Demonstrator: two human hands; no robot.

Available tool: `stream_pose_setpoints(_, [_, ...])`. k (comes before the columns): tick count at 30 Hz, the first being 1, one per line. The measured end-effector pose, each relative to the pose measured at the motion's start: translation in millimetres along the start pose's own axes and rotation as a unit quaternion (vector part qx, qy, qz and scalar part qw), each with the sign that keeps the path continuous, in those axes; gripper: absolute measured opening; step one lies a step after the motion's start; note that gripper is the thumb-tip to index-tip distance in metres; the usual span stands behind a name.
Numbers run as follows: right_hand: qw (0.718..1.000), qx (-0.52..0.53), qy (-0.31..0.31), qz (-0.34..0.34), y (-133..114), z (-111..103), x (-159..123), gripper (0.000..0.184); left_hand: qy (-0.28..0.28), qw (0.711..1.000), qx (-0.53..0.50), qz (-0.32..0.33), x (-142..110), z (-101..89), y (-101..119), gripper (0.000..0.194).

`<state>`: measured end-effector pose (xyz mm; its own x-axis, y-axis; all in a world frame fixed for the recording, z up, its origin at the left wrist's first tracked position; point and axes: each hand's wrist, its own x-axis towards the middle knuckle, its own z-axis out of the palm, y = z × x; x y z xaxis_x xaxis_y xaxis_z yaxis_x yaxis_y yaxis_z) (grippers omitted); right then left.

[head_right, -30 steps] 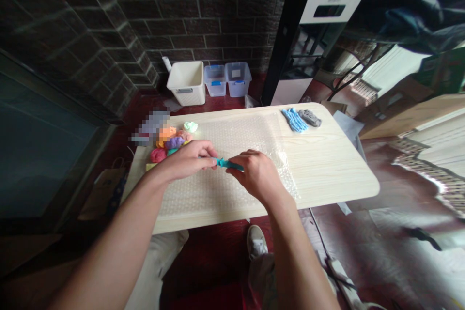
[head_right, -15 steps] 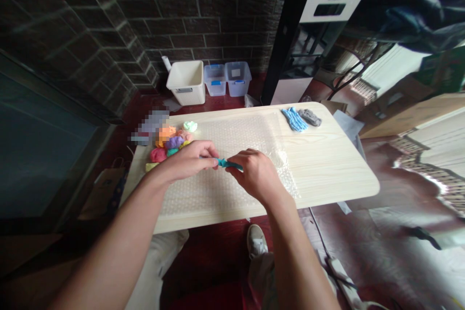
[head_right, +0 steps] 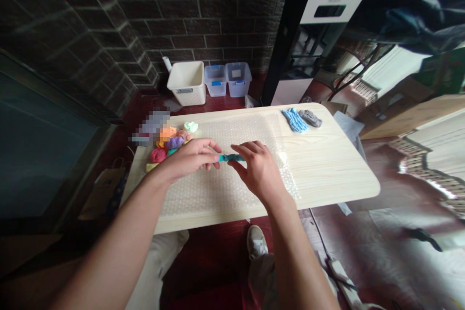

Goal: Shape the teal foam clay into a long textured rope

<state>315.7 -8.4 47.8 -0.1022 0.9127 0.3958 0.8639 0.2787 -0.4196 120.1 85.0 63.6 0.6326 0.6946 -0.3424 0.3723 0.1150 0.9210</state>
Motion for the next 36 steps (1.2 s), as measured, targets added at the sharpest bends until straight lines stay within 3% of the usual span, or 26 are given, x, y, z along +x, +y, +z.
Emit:
stream_pose_setpoints(6, [0.981, -0.072, 0.176, 0.032, -2, -4, 2, 0.027, 0.051, 0.991, -0.124, 0.000, 5, -2.9, 1, 0.029])
stream_pose_setpoints(9, [0.972, -0.052, 0.222, 0.054, -9, -7, 3, 0.017, 0.058, 0.982, -0.178, 0.017, 7, -3.7, -2, 0.027])
stream_pose_setpoints(14, [0.969, 0.123, 0.169, 0.129, -20, 0, 2, 0.016, 0.030, 0.974, -0.223, 0.040, 6, 3.3, 0, 0.024])
stream_pose_setpoints(20, [0.922, 0.305, 0.158, 0.178, -21, 10, 2, 0.023, 0.014, 0.984, -0.165, 0.062, 1, 15.5, 7, 0.029])
stream_pose_setpoints(26, [0.908, 0.338, 0.179, 0.170, -19, 10, 1, 0.023, 0.011, 0.986, -0.118, 0.116, -2, 23.0, 9, 0.048])
stream_pose_setpoints(31, [0.919, 0.318, 0.185, 0.145, -20, 7, 1, 0.012, 0.010, 0.982, -0.119, 0.144, -2, 24.8, 10, 0.046])
stream_pose_setpoints(36, [0.921, 0.300, 0.201, 0.144, -18, 8, 1, 0.014, 0.010, 0.978, -0.151, 0.145, -1, 25.8, 11, 0.049])
